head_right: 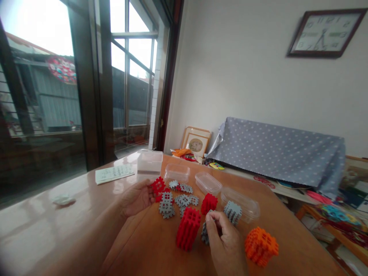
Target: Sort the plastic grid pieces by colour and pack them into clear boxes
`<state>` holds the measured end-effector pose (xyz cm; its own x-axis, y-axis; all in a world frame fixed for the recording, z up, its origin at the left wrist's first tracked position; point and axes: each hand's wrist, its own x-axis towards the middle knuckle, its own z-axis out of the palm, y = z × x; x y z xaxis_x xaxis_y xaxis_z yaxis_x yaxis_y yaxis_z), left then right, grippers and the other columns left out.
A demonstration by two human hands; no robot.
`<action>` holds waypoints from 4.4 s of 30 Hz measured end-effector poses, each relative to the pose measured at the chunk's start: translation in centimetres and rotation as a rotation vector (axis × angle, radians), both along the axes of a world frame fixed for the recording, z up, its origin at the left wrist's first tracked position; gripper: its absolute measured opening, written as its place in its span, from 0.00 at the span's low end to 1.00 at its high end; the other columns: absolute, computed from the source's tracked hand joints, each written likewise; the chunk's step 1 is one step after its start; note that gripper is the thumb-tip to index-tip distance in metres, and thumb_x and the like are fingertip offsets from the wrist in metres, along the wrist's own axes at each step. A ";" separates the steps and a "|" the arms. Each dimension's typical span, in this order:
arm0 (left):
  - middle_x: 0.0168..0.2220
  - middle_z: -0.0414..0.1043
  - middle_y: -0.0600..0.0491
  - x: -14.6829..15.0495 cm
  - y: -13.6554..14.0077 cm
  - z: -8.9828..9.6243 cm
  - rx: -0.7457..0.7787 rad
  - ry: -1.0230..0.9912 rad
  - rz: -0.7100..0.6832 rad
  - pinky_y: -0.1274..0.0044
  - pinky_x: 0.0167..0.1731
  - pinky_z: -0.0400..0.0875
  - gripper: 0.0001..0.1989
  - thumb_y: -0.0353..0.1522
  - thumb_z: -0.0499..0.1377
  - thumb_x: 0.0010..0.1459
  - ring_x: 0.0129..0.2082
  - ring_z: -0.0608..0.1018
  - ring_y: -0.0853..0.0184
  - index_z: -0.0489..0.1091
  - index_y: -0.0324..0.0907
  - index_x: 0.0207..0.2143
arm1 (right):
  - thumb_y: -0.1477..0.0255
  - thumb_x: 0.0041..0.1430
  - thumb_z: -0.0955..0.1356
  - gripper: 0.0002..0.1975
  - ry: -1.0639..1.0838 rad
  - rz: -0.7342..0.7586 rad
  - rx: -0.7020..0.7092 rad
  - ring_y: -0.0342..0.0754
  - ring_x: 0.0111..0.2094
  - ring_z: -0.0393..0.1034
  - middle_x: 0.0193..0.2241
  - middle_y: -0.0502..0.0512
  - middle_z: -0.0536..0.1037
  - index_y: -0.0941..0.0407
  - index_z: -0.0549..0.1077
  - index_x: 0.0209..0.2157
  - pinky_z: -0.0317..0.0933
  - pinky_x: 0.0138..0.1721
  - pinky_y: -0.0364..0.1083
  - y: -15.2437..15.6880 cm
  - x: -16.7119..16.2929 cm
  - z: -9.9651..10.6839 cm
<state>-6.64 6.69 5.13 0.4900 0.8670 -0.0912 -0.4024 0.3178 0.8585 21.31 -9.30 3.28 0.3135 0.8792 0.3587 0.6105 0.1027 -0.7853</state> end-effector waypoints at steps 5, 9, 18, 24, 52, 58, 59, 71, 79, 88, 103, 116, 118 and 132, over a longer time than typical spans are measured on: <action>0.34 0.79 0.49 1.0 0.1 -0.1 -0.168 -0.189 -0.026 0.79 0.29 0.70 0.09 0.33 0.56 0.61 0.31 0.79 0.67 0.72 0.38 0.40 | 0.53 0.68 0.62 0.18 -0.009 -0.017 -0.024 0.49 0.32 0.71 0.30 0.50 0.77 0.52 0.73 0.40 0.63 0.34 0.44 0.1 0.2 -0.4; 0.33 0.79 0.48 1.9 -0.2 -0.3 -0.192 -0.156 0.061 0.81 0.28 0.71 0.07 0.30 0.55 0.62 0.30 0.80 0.68 0.70 0.37 0.41 | 0.53 0.68 0.62 0.19 -0.021 0.003 -0.019 0.50 0.32 0.72 0.29 0.50 0.77 0.52 0.73 0.39 0.64 0.35 0.44 0.0 0.1 -0.2; 0.35 0.78 0.51 4.2 -3.7 0.6 -0.048 -0.073 0.003 0.82 0.25 0.66 0.10 0.35 0.63 0.60 0.28 0.77 0.72 0.74 0.39 0.41 | 0.53 0.64 0.66 0.21 -0.067 -0.067 0.107 0.48 0.30 0.71 0.30 0.52 0.76 0.54 0.73 0.49 0.67 0.32 0.46 0.2 -1.4 -0.6; 0.33 0.78 0.50 5.3 -6.5 1.3 0.026 -0.088 -0.151 0.79 0.32 0.70 0.12 0.35 0.69 0.54 0.31 0.79 0.69 0.70 0.39 0.37 | 0.59 0.60 0.71 0.30 -0.302 -0.019 0.265 0.47 0.32 0.71 0.46 0.59 0.75 0.51 0.64 0.62 0.71 0.39 0.50 0.1 -2.8 -0.6; 0.35 0.79 0.50 5.7 -6.8 1.2 0.134 0.093 -0.060 0.77 0.35 0.68 0.19 0.46 0.65 0.58 0.31 0.77 0.70 0.72 0.39 0.39 | 0.57 0.61 0.69 0.26 0.015 0.080 0.052 0.46 0.29 0.65 0.31 0.48 0.68 0.53 0.71 0.57 0.63 0.31 0.44 0.8 -0.9 -0.5; 0.35 0.79 0.48 5.6 -5.3 -0.1 0.121 0.156 0.008 0.78 0.32 0.66 0.20 0.47 0.66 0.56 0.30 0.77 0.70 0.71 0.39 0.38 | 0.57 0.60 0.69 0.28 0.070 0.138 -0.027 0.45 0.29 0.64 0.27 0.46 0.65 0.54 0.72 0.59 0.61 0.33 0.45 1.5 -0.6 -1.2; 0.35 0.79 0.48 5.5 -5.0 -0.2 0.118 0.161 0.019 0.78 0.31 0.66 0.20 0.47 0.66 0.56 0.29 0.77 0.70 0.71 0.39 0.38 | 0.57 0.60 0.69 0.28 0.070 0.136 -0.031 0.45 0.28 0.63 0.27 0.45 0.65 0.55 0.72 0.59 0.60 0.33 0.45 1.6 -0.5 -1.3; 0.36 0.80 0.47 4.0 -3.1 -0.3 0.081 0.150 0.131 0.79 0.30 0.67 0.20 0.45 0.68 0.52 0.29 0.79 0.69 0.73 0.38 0.38 | 0.58 0.61 0.68 0.33 0.090 0.132 -0.049 0.45 0.29 0.60 0.26 0.44 0.63 0.58 0.67 0.64 0.58 0.33 0.45 1.2 -0.7 -0.5; 0.34 0.79 0.47 1.5 -0.1 -1.3 0.204 0.280 0.337 0.77 0.29 0.69 0.19 0.45 0.65 0.53 0.28 0.78 0.68 0.71 0.39 0.37 | 0.54 0.64 0.65 0.30 0.159 0.086 -0.051 0.46 0.29 0.62 0.26 0.45 0.65 0.56 0.68 0.63 0.58 0.33 0.44 0.5 -0.9 -0.1; 0.37 0.80 0.49 1.5 2.6 -5.6 0.623 0.886 0.390 0.71 0.42 0.70 0.11 0.35 0.59 0.54 0.41 0.79 0.59 0.74 0.42 0.39 | 0.52 0.63 0.65 0.28 0.145 0.055 -0.026 0.48 0.31 0.68 0.29 0.49 0.74 0.55 0.73 0.57 0.63 0.35 0.45 0.6 -1.0 -0.6; 0.49 0.76 0.45 1.8 -1.0 -3.3 0.987 1.380 -0.053 0.52 0.59 0.54 0.19 0.34 0.65 0.43 0.54 0.72 0.44 0.75 0.48 0.42 | 0.53 0.62 0.67 0.25 0.144 0.001 0.022 0.52 0.35 0.74 0.36 0.55 0.81 0.54 0.76 0.52 0.67 0.37 0.46 0.5 -0.8 -0.3; 0.50 0.76 0.41 3.1 -0.3 -4.6 1.105 1.416 0.156 0.49 0.61 0.43 0.18 0.45 0.61 0.55 0.55 0.71 0.43 0.75 0.47 0.45 | 0.52 0.64 0.66 0.24 0.213 -0.071 0.085 0.55 0.43 0.74 0.42 0.57 0.82 0.55 0.77 0.51 0.66 0.45 0.50 0.7 -0.5 -0.4; 0.49 0.77 0.40 4.0 -0.3 -5.2 1.125 1.444 0.128 0.47 0.62 0.37 0.19 0.45 0.63 0.53 0.55 0.72 0.42 0.76 0.45 0.44 | 0.53 0.63 0.65 0.24 0.222 -0.126 0.115 0.55 0.42 0.74 0.42 0.57 0.82 0.55 0.77 0.50 0.65 0.44 0.50 0.7 -0.3 -0.1; 0.38 0.79 0.46 4.1 0.7 -3.9 0.960 1.310 0.356 0.61 0.56 0.55 0.15 0.38 0.52 0.64 0.45 0.75 0.54 0.75 0.44 0.29 | 0.52 0.63 0.65 0.23 0.235 -0.166 0.146 0.55 0.42 0.74 0.40 0.57 0.82 0.55 0.78 0.47 0.66 0.42 0.49 0.5 -0.8 0.4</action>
